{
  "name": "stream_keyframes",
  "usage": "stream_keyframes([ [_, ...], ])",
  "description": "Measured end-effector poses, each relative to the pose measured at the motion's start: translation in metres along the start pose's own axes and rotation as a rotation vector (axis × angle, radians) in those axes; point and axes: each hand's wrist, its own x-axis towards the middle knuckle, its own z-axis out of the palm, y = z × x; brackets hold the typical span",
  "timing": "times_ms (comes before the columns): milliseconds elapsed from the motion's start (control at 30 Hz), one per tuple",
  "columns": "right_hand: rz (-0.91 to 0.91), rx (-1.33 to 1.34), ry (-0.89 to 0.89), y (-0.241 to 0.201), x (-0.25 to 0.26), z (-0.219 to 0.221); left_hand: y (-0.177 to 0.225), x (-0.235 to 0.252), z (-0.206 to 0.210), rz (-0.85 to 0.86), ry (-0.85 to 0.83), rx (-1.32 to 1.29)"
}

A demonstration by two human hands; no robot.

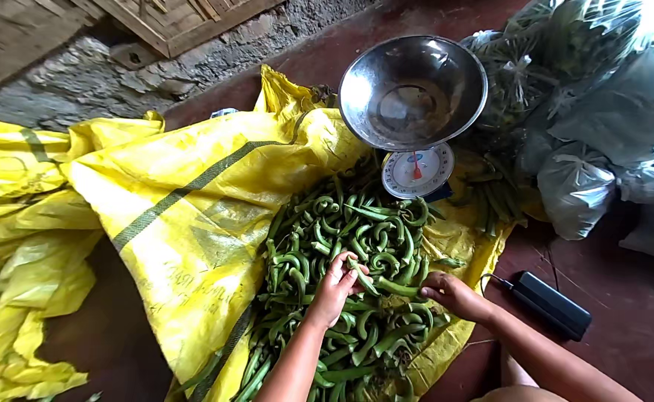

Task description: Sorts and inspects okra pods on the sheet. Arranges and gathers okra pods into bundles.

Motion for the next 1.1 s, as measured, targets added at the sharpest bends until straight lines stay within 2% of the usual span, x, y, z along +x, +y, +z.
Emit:
stream_keyframes([
  [100, 0.120, -0.203, 0.100, -0.013, 0.005, -0.018, -0.001, -0.005, 0.002, -0.032, 0.003, -0.047],
  [200, 0.045, -0.209, 0.300, -0.024, 0.010, -0.014, -0.001, -0.006, 0.006, -0.076, 0.020, 0.007],
  [233, 0.044, -0.128, 0.281, -0.031, 0.012, -0.011, 0.000, -0.006, 0.009, -0.093, 0.020, 0.034],
  [333, 0.027, 0.047, 0.015, -0.045, 0.018, 0.004, 0.002, -0.005, 0.019, -0.115, -0.018, 0.096],
  [400, -0.042, -0.018, -0.091, -0.047, 0.021, 0.021, 0.000, -0.003, 0.027, -0.111, -0.038, 0.112],
  [467, -0.062, -0.098, -0.114, -0.047, 0.023, 0.034, -0.001, -0.002, 0.032, -0.103, -0.057, 0.215],
  [533, 0.020, -0.188, -0.083, -0.045, 0.026, 0.032, 0.003, 0.002, 0.030, -0.125, -0.125, 0.445],
  [600, 0.203, -0.339, -0.121, -0.040, 0.031, 0.019, 0.001, 0.006, 0.024, -0.139, -0.228, 0.836],
  [667, 0.370, -0.451, -0.195, -0.032, 0.035, 0.003, -0.011, 0.008, 0.019, -0.169, -0.365, 1.285],
  [733, 0.428, -0.479, -0.185, -0.029, 0.031, -0.006, -0.032, 0.004, 0.016, -0.195, -0.470, 1.545],
  [800, 0.388, -0.461, -0.137, -0.030, 0.025, -0.009, -0.047, -0.003, 0.015, -0.247, -0.493, 1.628],
  [933, 0.199, -0.367, -0.087, -0.029, 0.014, 0.010, -0.049, -0.009, 0.014, -0.375, -0.507, 1.648],
  [1033, 0.039, -0.317, -0.146, -0.031, 0.021, 0.043, -0.053, -0.011, 0.014, -0.349, -0.463, 1.640],
  [1100, -0.014, -0.292, -0.253, -0.030, 0.032, 0.071, -0.058, -0.013, 0.011, -0.341, -0.456, 1.637],
])
